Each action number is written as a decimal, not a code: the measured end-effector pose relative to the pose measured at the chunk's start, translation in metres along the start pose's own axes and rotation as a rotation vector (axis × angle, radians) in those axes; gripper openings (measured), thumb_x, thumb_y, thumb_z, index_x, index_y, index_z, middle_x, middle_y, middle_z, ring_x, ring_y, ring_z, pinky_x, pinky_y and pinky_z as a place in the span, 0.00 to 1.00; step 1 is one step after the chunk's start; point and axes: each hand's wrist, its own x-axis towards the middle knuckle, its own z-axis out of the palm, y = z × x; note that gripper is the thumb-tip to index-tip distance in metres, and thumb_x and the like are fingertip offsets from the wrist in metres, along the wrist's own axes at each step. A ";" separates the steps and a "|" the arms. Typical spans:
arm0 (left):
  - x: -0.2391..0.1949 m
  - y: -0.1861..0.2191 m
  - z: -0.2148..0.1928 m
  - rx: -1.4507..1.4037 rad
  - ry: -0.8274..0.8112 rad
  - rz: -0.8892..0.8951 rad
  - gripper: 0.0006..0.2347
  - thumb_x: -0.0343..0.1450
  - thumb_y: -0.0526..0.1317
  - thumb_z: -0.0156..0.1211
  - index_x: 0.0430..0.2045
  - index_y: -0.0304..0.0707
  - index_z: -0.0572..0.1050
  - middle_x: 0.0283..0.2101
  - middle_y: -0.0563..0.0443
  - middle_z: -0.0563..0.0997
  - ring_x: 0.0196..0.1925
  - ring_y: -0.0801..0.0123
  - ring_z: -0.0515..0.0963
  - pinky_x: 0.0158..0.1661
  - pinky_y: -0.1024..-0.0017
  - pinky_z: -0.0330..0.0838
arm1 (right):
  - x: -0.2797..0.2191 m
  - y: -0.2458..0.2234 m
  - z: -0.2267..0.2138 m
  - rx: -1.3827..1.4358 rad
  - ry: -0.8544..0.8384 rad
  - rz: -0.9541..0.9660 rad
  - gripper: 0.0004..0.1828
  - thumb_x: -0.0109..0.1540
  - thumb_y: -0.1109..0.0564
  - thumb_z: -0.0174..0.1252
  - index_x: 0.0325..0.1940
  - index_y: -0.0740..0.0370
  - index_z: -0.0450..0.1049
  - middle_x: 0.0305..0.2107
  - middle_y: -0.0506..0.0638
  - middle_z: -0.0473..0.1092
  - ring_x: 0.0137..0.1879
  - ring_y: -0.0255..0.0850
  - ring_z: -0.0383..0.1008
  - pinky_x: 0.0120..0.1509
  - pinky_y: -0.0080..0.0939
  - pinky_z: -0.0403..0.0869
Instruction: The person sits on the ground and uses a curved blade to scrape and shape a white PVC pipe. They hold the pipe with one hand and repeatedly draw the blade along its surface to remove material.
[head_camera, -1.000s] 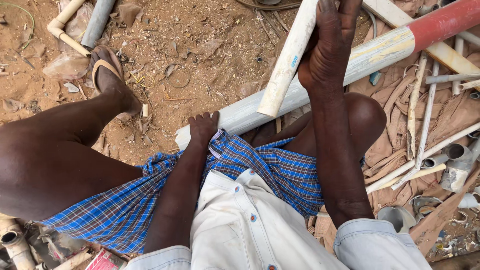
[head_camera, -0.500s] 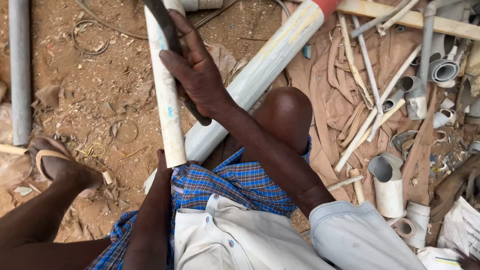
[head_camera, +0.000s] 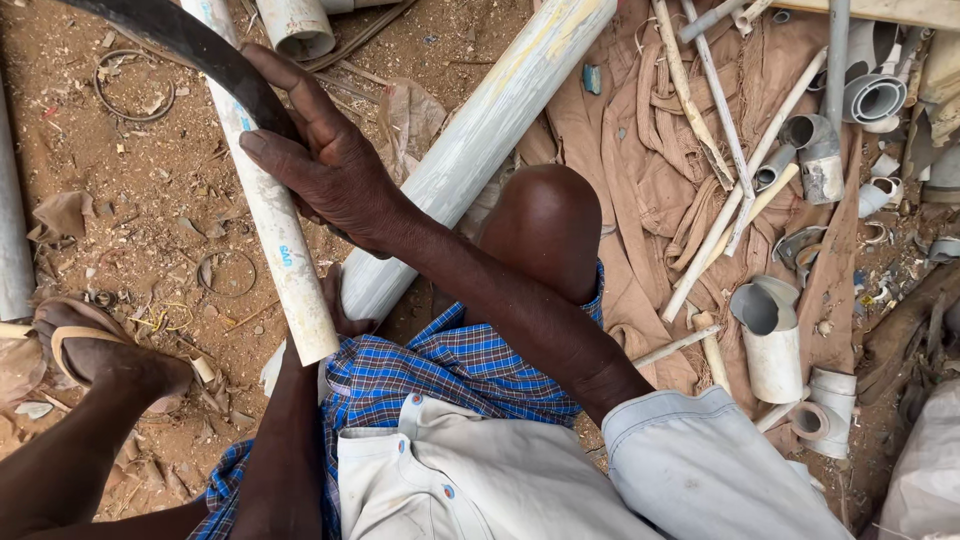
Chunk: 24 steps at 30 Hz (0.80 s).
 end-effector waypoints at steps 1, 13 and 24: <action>-0.006 -0.004 -0.005 0.036 0.028 -0.003 0.56 0.46 0.59 0.83 0.69 0.34 0.57 0.58 0.31 0.75 0.60 0.43 0.77 0.61 0.52 0.71 | 0.000 0.002 0.002 0.007 -0.011 0.006 0.38 0.75 0.55 0.57 0.83 0.48 0.43 0.55 0.50 0.68 0.52 0.29 0.71 0.60 0.40 0.81; 0.010 -0.009 -0.028 0.081 0.152 -0.081 0.54 0.49 0.61 0.81 0.71 0.42 0.58 0.59 0.38 0.77 0.58 0.47 0.77 0.57 0.45 0.60 | -0.004 -0.017 -0.017 0.042 0.016 0.079 0.22 0.75 0.56 0.58 0.72 0.63 0.63 0.38 0.50 0.75 0.29 0.28 0.74 0.28 0.30 0.74; 0.003 0.020 -0.038 0.081 0.202 -0.182 0.48 0.54 0.56 0.82 0.69 0.47 0.60 0.59 0.44 0.75 0.60 0.50 0.72 0.57 0.44 0.60 | 0.000 -0.014 -0.020 -0.018 -0.016 -0.030 0.23 0.72 0.57 0.61 0.69 0.56 0.63 0.52 0.46 0.72 0.50 0.29 0.74 0.55 0.37 0.78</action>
